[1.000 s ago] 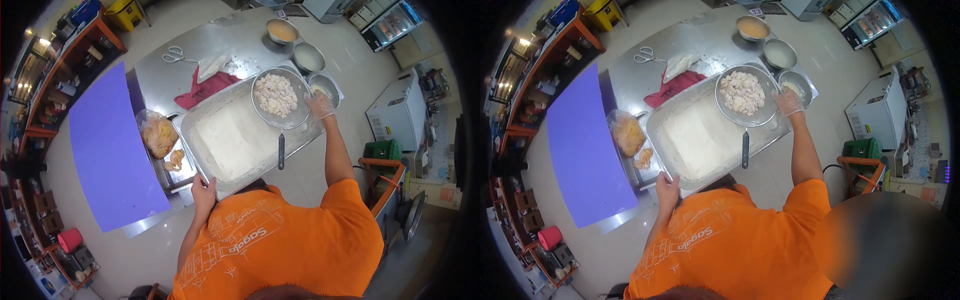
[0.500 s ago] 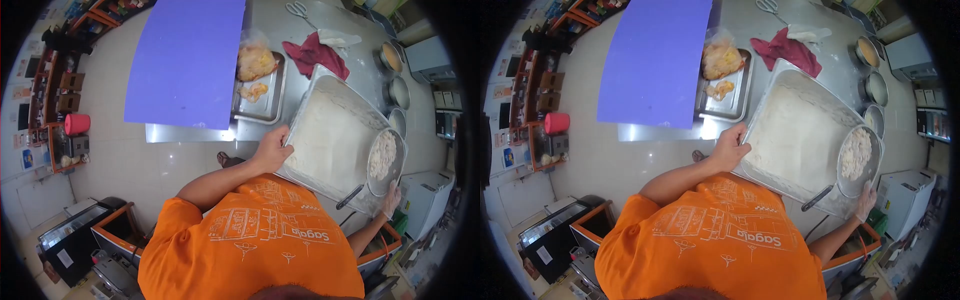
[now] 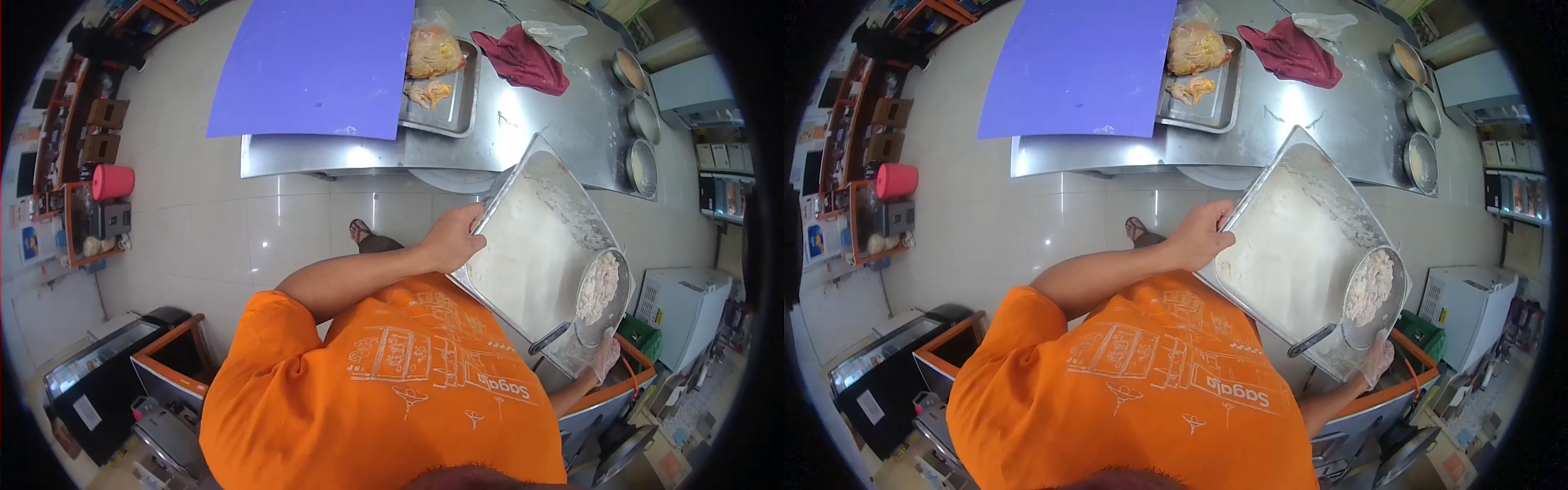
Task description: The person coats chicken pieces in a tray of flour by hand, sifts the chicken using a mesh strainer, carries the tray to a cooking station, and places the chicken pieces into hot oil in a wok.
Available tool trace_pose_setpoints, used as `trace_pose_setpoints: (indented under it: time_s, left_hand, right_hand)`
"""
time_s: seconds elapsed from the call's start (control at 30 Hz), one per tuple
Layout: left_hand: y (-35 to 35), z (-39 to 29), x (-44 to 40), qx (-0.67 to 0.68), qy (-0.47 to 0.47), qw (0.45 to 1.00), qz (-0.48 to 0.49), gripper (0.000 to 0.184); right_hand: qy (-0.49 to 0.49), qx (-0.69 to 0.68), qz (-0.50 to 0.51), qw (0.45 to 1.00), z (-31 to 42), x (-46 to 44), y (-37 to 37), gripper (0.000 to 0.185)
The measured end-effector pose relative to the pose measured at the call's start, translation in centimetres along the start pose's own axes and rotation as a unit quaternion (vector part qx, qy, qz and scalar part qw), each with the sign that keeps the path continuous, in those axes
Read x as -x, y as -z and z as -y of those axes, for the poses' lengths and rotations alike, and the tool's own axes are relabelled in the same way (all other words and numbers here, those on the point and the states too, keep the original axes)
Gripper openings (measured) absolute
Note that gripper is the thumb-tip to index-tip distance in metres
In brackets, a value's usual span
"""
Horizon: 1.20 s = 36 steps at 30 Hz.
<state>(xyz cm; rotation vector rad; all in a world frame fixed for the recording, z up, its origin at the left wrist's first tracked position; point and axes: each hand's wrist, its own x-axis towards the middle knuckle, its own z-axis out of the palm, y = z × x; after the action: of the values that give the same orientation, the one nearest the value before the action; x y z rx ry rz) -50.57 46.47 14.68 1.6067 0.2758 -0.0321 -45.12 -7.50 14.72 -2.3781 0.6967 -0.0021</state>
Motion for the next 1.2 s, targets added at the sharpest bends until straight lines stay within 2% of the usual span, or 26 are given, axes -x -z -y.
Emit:
trace_pose_setpoints:
  time_s: [0.23, 0.33, 0.43, 0.53, 0.57, 0.6, 0.67, 0.7, 0.73, 0.77, 0.8, 0.87, 0.93, 1.0, 1.2]
  left_hand:
    - [-7.5, -1.9, 1.1, -0.02, -0.006, 0.999, 0.025, 0.02]
    - [-10.6, -1.5, 0.5, -0.019, -0.03, 0.999, 0.04, 0.021]
    - [-13.4, -1.6, -0.8, -0.022, -0.044, 0.997, 0.065, 0.021]
    - [-15.3, -1.7, -2.9, -0.044, -0.072, 0.99, 0.109, 0.014]
    - [-16.0, -1.1, -3.9, -0.052, -0.085, 0.989, 0.114, 0.018]
    - [-16.8, -1.1, -5.3, -0.061, -0.107, 0.984, 0.129, 0.026]
    - [-17.8, -5.7, -7.9, -0.097, -0.045, 0.98, 0.168, 0.03]
    - [-18.7, -7.1, -9.5, -0.068, -0.046, 0.981, 0.175, 0.03]
    - [-19.4, -4.8, -12.7, -0.034, -0.103, 0.975, 0.192, 0.032]
    - [-20.5, -7.2, -14.3, -0.024, -0.106, 0.974, 0.199, 0.029]
    - [-20.9, -7.9, -16.8, -0.079, -0.118, 0.965, 0.219, 0.021]
    - [-21.0, -10.3, -20.7, -0.101, -0.119, 0.957, 0.243, 0.012]
    - [-23.9, -13.3, -24.0, -0.156, -0.126, 0.943, 0.266, 0.01]
    - [-25.8, -14.8, -27.0, -0.154, -0.12, 0.928, 0.318, 0.011]
    - [-34.5, -17.4, -39.1, -0.121, -0.058, 0.872, 0.471, 0.018]
  right_hand:
    - [-0.022, 0.041, -0.017, 0.999, -6.4, -4.4, 5.1, 0.054]
    - [-0.056, 0.001, -0.051, 0.997, -7.9, -4.2, 6.7, 0.054]
    - [-0.053, 0.02, -0.078, 0.995, -10.8, -4.2, 8.4, 0.053]
    - [-0.024, 0.025, -0.074, 0.997, -16.4, -6.4, 9.1, 0.049]
    - [0.045, 0.075, -0.111, 0.99, -18.0, -7.0, 8.8, 0.045]
    - [0.044, -0.004, -0.113, 0.993, -18.3, -7.4, 7.8, 0.043]
    - [0.061, -0.12, -0.163, 0.978, -18.8, -8.9, 5.6, 0.037]
    - [-0.032, 0.023, -0.168, 0.985, -18.9, -9.6, 5.7, 0.034]
    - [-0.044, -0.03, -0.18, 0.982, -17.8, -9.2, 5.1, 0.036]
    - [-0.007, -0.058, -0.2, 0.978, -16.4, -8.7, 4.5, 0.042]
    - [-0.106, -0.036, -0.182, 0.977, -13.9, -8.3, 4.6, 0.046]
    - [-0.143, -0.079, -0.19, 0.968, -9.8, -7.1, 3.5, 0.049]
    - [-0.208, -0.099, -0.192, 0.954, -8.0, -6.9, 3.9, 0.048]
    - [-0.222, -0.061, -0.23, 0.946, -9.2, -6.3, 3.0, 0.047]
    - [-0.423, -0.13, -0.259, 0.859, -2.2, -4.9, 4.8, 0.048]
